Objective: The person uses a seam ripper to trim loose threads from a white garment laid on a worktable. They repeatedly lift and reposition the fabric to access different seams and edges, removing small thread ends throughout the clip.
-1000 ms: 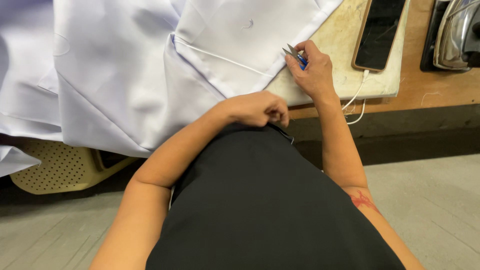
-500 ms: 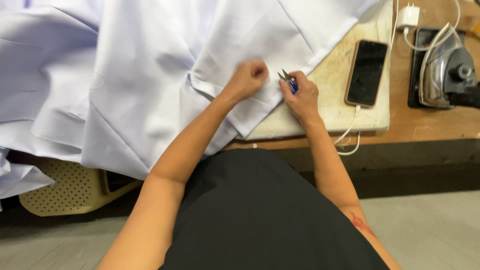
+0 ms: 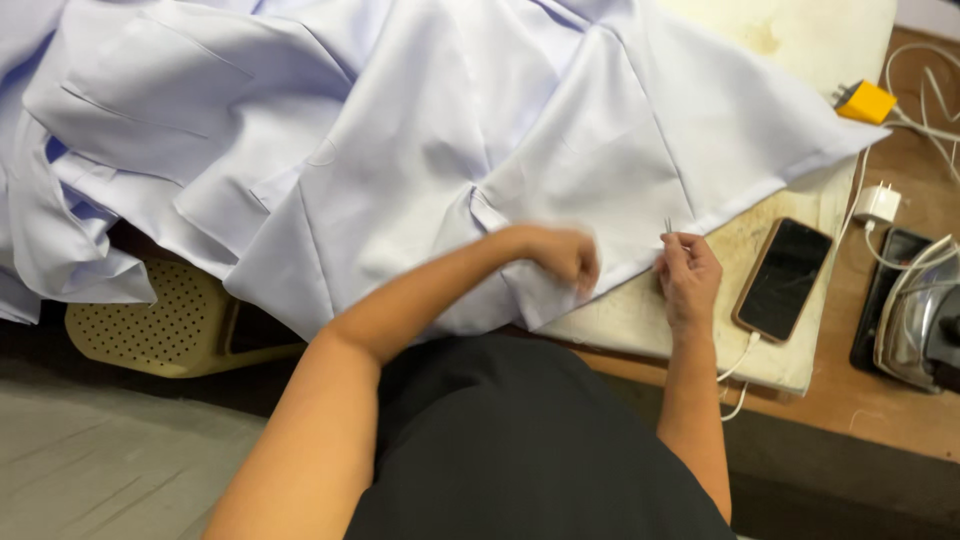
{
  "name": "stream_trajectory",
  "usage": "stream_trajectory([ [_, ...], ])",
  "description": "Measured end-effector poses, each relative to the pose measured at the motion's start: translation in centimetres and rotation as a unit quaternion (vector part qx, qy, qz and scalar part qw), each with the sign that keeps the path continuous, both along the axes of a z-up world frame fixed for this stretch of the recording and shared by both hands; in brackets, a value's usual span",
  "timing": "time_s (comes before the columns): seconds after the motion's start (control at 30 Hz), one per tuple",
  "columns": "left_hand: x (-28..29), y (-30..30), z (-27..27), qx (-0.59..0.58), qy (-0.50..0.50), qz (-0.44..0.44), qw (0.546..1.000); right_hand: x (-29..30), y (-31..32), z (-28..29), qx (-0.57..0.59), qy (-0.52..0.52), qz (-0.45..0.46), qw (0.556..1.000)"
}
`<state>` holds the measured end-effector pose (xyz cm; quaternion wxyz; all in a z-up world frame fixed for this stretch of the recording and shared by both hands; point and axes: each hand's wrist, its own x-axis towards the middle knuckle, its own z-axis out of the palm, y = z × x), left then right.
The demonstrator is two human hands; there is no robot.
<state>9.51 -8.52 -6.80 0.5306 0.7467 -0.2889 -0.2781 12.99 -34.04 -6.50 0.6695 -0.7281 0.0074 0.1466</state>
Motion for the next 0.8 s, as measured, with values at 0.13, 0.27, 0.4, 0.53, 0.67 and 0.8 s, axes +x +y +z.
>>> stream_trajectory([
  [0.13, -9.3, 0.5, 4.2, 0.409, -0.123, 0.209, 0.879, 3.9, -2.8, 0.4, -0.172, -0.231, 0.014, 0.957],
  [0.27, -13.5, 4.9, 6.4, 0.481, -0.044, 0.467, 0.741, 11.4, -4.9, 0.7, -0.409, -0.412, -0.013, 0.814],
  [0.4, -19.0, 5.5, 5.8, 0.303, -0.036, 0.577, 0.758, 17.4, -4.1, -0.5, -0.459, -0.323, 0.049, 0.826],
  [0.53, -22.8, 4.8, 5.6, 0.325, -0.07, 0.475, 0.815, 18.4, -2.0, -2.1, -0.582, -0.184, 0.107, 0.785],
  [0.67, -23.7, 5.1, 6.0, 0.336, -0.058, 0.44, 0.831, 18.4, -0.7, -1.2, -0.604, -0.174, 0.108, 0.77],
  [0.8, -23.0, 5.1, 6.3, 0.435, -0.053, 0.359, 0.824, 17.3, 0.0, 0.2, -0.59, -0.228, 0.094, 0.769],
])
